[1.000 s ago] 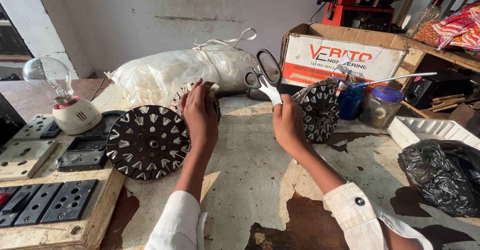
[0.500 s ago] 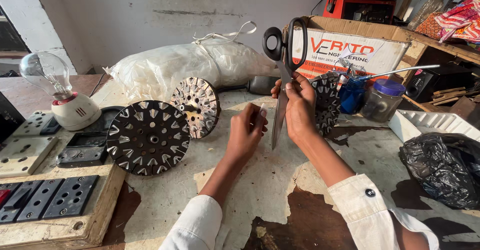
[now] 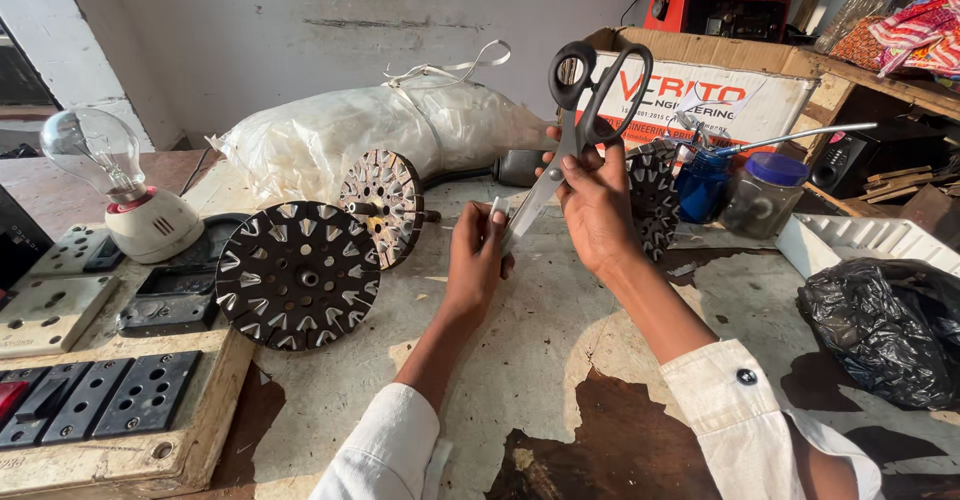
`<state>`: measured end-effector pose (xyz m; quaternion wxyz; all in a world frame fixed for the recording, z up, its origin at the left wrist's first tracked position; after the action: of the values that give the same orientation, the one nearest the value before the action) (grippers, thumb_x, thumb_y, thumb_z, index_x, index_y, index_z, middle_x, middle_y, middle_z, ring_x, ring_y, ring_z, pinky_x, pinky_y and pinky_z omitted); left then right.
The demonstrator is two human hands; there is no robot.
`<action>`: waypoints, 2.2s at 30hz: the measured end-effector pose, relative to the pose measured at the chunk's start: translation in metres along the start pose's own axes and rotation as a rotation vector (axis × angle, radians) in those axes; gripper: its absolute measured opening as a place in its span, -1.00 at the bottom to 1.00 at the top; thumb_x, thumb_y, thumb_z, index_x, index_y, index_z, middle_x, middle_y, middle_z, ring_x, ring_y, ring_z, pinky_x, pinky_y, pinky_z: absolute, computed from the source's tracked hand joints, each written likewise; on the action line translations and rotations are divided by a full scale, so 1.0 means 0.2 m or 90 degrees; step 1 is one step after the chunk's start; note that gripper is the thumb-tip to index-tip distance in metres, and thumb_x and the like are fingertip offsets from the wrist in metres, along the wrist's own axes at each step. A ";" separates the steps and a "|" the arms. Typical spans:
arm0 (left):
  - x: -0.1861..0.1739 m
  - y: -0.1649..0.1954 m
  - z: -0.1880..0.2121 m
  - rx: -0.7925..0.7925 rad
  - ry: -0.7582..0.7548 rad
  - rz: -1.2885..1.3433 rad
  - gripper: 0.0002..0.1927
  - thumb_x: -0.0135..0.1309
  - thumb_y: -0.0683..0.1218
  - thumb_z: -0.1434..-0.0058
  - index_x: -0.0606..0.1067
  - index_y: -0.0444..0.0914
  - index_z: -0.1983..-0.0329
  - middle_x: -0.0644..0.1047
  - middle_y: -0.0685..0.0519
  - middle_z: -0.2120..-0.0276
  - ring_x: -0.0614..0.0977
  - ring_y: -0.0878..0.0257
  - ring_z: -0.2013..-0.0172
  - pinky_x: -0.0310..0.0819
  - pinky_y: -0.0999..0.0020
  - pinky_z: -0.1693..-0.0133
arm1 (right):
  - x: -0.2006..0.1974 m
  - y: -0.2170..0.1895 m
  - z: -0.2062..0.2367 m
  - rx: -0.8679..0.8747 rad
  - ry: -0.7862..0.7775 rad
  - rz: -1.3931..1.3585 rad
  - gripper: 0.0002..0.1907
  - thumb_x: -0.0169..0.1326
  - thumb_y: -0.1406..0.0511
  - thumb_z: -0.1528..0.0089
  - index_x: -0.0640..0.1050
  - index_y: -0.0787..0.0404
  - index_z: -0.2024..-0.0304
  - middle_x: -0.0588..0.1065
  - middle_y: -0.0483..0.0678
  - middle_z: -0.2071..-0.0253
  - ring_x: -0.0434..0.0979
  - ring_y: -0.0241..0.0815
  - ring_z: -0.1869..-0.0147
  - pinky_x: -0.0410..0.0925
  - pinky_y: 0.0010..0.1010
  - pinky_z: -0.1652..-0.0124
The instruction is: The person works at a workbench with circular grinding disc plates. They first handle a red machine, then arrange the discs on the bench and use scissors to trim and cut along the edges of the discs, turning them to work around the rim.
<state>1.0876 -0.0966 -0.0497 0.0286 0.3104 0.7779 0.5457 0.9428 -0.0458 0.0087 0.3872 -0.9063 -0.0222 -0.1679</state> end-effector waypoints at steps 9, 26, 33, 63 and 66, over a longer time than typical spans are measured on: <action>-0.06 0.03 0.00 0.075 0.242 -0.213 -0.79 -0.12 -0.04 -0.49 0.35 -0.29 0.18 0.43 0.04 0.61 0.49 0.29 0.61 0.41 0.22 0.50 | -0.20 -0.03 -0.07 0.133 -0.070 -0.079 -0.55 0.12 -0.03 -0.36 0.57 0.25 0.20 0.55 0.01 0.01 0.49 -0.16 0.02 0.41 -0.25 -0.02; -0.08 0.07 -0.02 0.205 0.203 -0.518 -0.85 -0.09 -0.10 -0.48 0.30 -0.29 0.14 0.52 -0.18 0.58 0.59 -0.18 0.51 0.38 -0.08 0.43 | -0.21 -0.04 0.05 0.685 -0.618 0.163 -0.28 0.23 -0.02 -0.18 0.49 0.45 -0.12 0.51 -0.07 0.38 0.49 -0.39 0.49 0.37 -0.57 0.45; -0.06 0.07 -0.02 0.332 0.230 -0.490 -0.88 0.01 -0.18 -0.34 0.43 -0.36 0.16 0.39 -0.22 -0.20 0.61 -0.12 0.19 0.47 0.07 0.25 | -0.26 0.05 0.02 0.482 -0.320 0.154 -0.55 0.19 0.16 -0.24 0.51 0.31 -0.08 0.35 -0.26 0.43 0.31 -0.50 0.52 0.24 -0.62 0.54; -0.09 0.06 -0.09 -0.008 0.188 0.147 -0.81 0.03 -0.08 -0.38 0.44 -0.28 0.05 0.50 0.08 0.18 0.57 0.30 0.18 0.58 0.29 0.05 | 0.01 0.00 0.07 0.385 -0.471 1.091 -0.17 0.27 0.11 0.05 0.38 0.31 -0.22 0.59 0.25 0.05 0.61 0.15 -0.07 0.46 -0.13 -0.04; -0.10 0.08 -0.10 -0.028 0.167 0.217 -0.81 0.01 -0.09 -0.39 0.46 -0.29 0.02 0.54 0.02 0.09 0.59 0.26 0.11 0.57 0.26 -0.03 | -0.01 0.09 0.08 0.341 -0.343 1.093 -0.33 0.31 0.16 0.07 0.49 0.38 -0.01 0.57 0.24 0.02 0.54 0.15 -0.17 0.42 -0.18 -0.09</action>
<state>1.1036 -0.1196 -0.0345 -0.1586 0.3631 0.6994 0.5949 0.9499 -0.0469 -0.0156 0.5563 -0.5016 0.5272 0.4012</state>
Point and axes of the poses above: each hand's wrist, its own z-axis away from the middle knuckle, its own x-axis out of the palm, y = z × x, the point moved 1 cm from there along -z, towards the middle knuckle
